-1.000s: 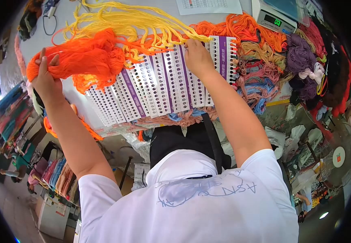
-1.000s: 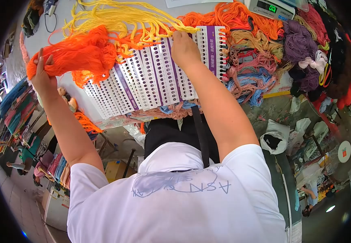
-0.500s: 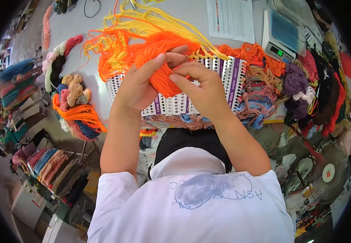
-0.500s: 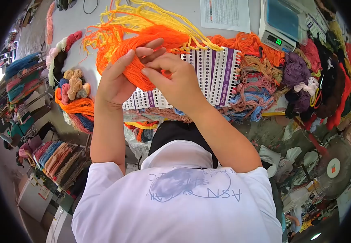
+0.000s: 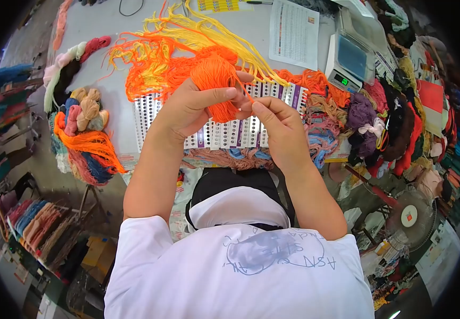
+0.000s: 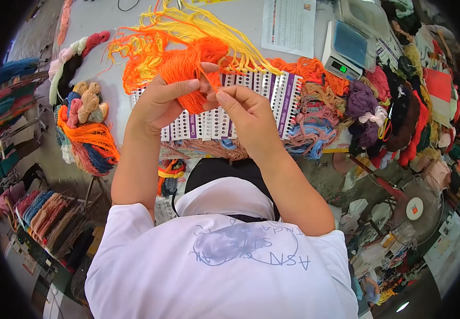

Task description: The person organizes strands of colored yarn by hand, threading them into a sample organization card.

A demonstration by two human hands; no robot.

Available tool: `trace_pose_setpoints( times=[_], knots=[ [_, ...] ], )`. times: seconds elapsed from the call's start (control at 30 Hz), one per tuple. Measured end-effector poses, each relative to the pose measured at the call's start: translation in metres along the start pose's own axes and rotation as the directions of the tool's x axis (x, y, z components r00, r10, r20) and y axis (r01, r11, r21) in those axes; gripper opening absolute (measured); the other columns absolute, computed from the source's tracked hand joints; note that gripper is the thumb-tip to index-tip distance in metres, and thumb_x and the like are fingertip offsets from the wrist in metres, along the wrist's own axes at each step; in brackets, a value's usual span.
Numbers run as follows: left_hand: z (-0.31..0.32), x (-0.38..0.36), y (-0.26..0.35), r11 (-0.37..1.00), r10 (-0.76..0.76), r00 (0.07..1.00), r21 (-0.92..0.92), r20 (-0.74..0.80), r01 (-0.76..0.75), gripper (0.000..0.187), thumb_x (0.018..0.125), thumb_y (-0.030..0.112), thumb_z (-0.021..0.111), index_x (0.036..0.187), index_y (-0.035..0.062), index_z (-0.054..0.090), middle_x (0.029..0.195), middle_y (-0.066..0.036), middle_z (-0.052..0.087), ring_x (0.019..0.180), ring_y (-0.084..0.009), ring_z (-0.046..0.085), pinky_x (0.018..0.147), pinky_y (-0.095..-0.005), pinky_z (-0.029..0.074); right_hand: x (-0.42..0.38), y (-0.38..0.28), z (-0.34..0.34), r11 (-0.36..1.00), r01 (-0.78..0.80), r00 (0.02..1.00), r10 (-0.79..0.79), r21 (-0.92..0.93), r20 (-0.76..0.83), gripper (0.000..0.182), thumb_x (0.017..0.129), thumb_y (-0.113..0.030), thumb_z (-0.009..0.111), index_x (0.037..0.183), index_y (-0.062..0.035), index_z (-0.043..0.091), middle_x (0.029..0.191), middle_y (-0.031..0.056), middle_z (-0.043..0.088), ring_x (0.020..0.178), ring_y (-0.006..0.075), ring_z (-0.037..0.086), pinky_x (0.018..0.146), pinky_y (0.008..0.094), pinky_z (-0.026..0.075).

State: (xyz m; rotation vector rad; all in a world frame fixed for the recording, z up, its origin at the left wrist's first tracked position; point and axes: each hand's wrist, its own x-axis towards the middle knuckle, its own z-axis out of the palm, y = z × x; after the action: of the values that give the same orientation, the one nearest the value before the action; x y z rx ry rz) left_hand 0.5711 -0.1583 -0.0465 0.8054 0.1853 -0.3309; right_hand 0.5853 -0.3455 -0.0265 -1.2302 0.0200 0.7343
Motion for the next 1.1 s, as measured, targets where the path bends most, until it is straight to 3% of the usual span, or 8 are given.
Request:
trace_pose_setpoints(
  times=[0.2, 0.4, 0.5, 0.63, 0.7, 0.73, 0.8, 1.1],
  knots=[
    [-0.03, 0.01, 0.012, 0.958, -0.162, 0.976, 0.214, -0.147, 0.191, 0.016, 0.087, 0.021, 0.061, 0.088, 0.0049, 0.062, 0.059, 0.006, 0.046, 0.046, -0.0049, 0.038, 0.056, -0.0253, 0.045, -0.011, -0.006, -0.066, 0.968, -0.046, 0.995, 0.066, 0.246, -0.074, 0.017, 0.09, -0.014, 0.055, 0.092, 0.0005, 0.064, 0.082, 0.0071, 0.065, 0.082, 0.0142, 0.061, 0.076, 0.0286, 0.048],
    [-0.213, -0.006, 0.073, 0.981, -0.118, 0.882, -0.189, -0.456, 0.034, 0.014, 0.094, 0.013, 0.049, 0.081, 0.0084, 0.053, 0.054, 0.009, 0.032, 0.042, -0.0021, 0.028, 0.043, -0.0176, 0.024, -0.139, -0.011, -0.447, 0.673, 0.317, 0.809, 0.177, 0.669, -0.561, 0.019, 0.094, -0.006, 0.041, 0.107, 0.0046, 0.049, 0.057, -0.0026, 0.032, 0.043, 0.0059, 0.031, 0.045, 0.019, 0.033],
    [-0.239, -0.015, 0.114, 0.947, -0.027, 0.886, -0.294, -0.462, -0.125, 0.017, 0.095, 0.014, 0.046, 0.082, 0.0059, 0.051, 0.055, 0.007, 0.032, 0.042, -0.0039, 0.029, 0.045, -0.0184, 0.025, -0.273, -0.043, -0.597, 0.7, 0.551, 0.293, 0.347, 0.454, -0.891, 0.013, 0.091, -0.011, 0.046, 0.083, -0.0038, 0.053, 0.052, -0.0055, 0.028, 0.038, 0.0063, 0.028, 0.034, 0.02, 0.024],
    [-0.189, 0.024, 0.096, 0.974, -0.002, 0.903, -0.204, -0.43, -0.095, 0.014, 0.096, 0.014, 0.047, 0.086, 0.005, 0.051, 0.06, 0.006, 0.034, 0.046, -0.0033, 0.033, 0.044, -0.017, 0.029, -0.251, -0.067, -0.555, 0.972, 0.231, 0.039, 0.02, 0.028, -0.999, 0.018, 0.09, -0.015, 0.051, 0.072, -0.0114, 0.05, 0.057, -0.0059, 0.032, 0.043, 0.0076, 0.027, 0.041, 0.0218, 0.029],
    [-0.152, 0.056, 0.038, 0.993, -0.088, 0.891, -0.105, -0.445, 0.046, 0.009, 0.091, 0.015, 0.057, 0.089, 0.0058, 0.055, 0.067, 0.005, 0.046, 0.053, -0.0009, 0.042, 0.048, -0.0132, 0.037, -0.153, -0.042, -0.457, 0.971, 0.041, 0.154, -0.24, -0.236, -0.959, 0.029, 0.088, -0.016, 0.052, 0.114, -0.0049, 0.06, 0.078, 0.0002, 0.056, 0.06, 0.0058, 0.045, 0.052, 0.0224, 0.038],
    [-0.124, 0.073, 0.0, 0.986, -0.097, 0.793, 0.048, -0.602, 0.157, 0.012, 0.087, 0.015, 0.062, 0.093, 0.0049, 0.06, 0.075, 0.002, 0.056, 0.056, -0.0023, 0.046, 0.049, -0.0149, 0.041, -0.122, -0.015, -0.437, 0.981, 0.007, 0.459, -0.177, -0.196, -0.871, 0.028, 0.088, -0.018, 0.054, 0.112, -0.0039, 0.061, 0.09, 0.0039, 0.062, 0.069, 0.0087, 0.052, 0.059, 0.0232, 0.041],
    [-0.086, 0.101, -0.073, 0.954, -0.209, 0.808, 0.065, -0.551, 0.291, 0.02, 0.084, 0.019, 0.066, 0.097, 0.0032, 0.064, 0.085, -0.003, 0.063, 0.058, -0.0078, 0.053, 0.053, -0.0213, 0.045, -0.043, 0.048, -0.368, 0.96, -0.098, 0.641, -0.142, -0.263, -0.754, 0.031, 0.088, -0.022, 0.058, 0.113, -0.0035, 0.062, 0.098, 0.0059, 0.064, 0.078, 0.0114, 0.057, 0.068, 0.0269, 0.045],
    [-0.065, 0.169, -0.22, 0.718, -0.178, 0.744, 0.432, -0.644, 0.546, 0.018, 0.081, 0.007, 0.056, 0.094, -0.0033, 0.064, 0.066, -0.007, 0.061, 0.053, -0.0121, 0.059, 0.046, -0.0257, 0.044, 0.13, 0.175, -0.198, 0.856, -0.254, 0.834, -0.042, -0.451, -0.55, 0.018, 0.074, -0.021, 0.07, 0.084, -0.007, 0.071, 0.074, 0.0076, 0.069, 0.066, 0.0185, 0.066, 0.062, 0.0293, 0.049]
  ],
)
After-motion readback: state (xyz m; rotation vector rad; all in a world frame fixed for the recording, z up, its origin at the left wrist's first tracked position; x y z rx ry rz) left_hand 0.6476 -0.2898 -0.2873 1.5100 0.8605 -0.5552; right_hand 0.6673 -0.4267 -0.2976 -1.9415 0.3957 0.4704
